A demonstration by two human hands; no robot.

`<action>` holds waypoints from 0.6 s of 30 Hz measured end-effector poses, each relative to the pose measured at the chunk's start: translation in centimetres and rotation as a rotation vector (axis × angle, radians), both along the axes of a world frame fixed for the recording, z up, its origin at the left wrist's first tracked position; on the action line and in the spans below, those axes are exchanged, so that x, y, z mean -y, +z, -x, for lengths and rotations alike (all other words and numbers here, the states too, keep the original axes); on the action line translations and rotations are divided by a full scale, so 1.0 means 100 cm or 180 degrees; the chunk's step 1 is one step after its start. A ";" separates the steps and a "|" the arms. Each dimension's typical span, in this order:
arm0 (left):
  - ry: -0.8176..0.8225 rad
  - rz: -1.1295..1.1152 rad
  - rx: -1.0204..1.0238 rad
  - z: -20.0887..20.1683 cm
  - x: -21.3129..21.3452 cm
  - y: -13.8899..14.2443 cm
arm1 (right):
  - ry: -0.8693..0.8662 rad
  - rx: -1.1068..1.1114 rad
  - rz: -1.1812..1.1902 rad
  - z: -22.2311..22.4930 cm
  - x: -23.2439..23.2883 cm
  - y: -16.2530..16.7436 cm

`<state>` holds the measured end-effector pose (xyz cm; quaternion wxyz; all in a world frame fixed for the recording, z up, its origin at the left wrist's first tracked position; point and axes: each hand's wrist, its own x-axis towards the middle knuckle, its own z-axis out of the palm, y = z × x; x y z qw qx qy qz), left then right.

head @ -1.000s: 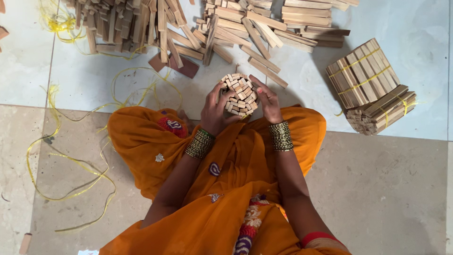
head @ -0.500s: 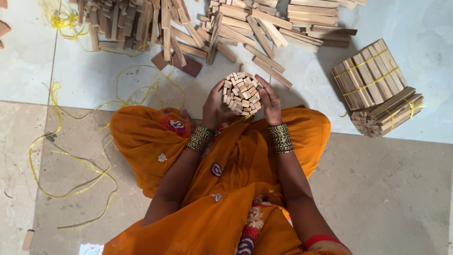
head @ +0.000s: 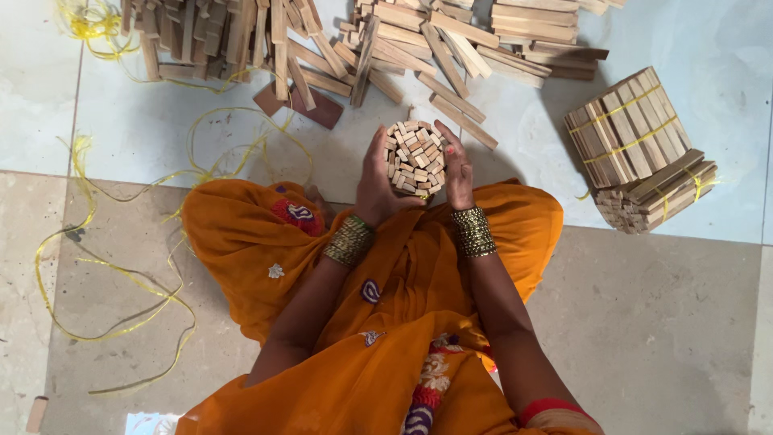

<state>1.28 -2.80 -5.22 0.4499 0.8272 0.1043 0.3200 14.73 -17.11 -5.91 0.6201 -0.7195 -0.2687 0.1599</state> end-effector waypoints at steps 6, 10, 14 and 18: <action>-0.0047 0.0358 -0.0250 -0.003 0.006 0.008 | 0.0279 -0.0084 -0.0244 0.003 0.007 0.005; -0.0126 0.0687 -0.0246 0.001 0.000 0.005 | 0.0332 -0.0266 -0.0393 0.005 0.009 0.004; -0.0255 0.0143 -0.0215 0.001 -0.006 0.002 | 0.0362 -0.0378 -0.0568 0.006 0.015 -0.006; -0.0474 0.0204 -0.0161 0.004 -0.013 -0.001 | 0.0296 -0.0198 -0.0465 0.005 0.024 -0.023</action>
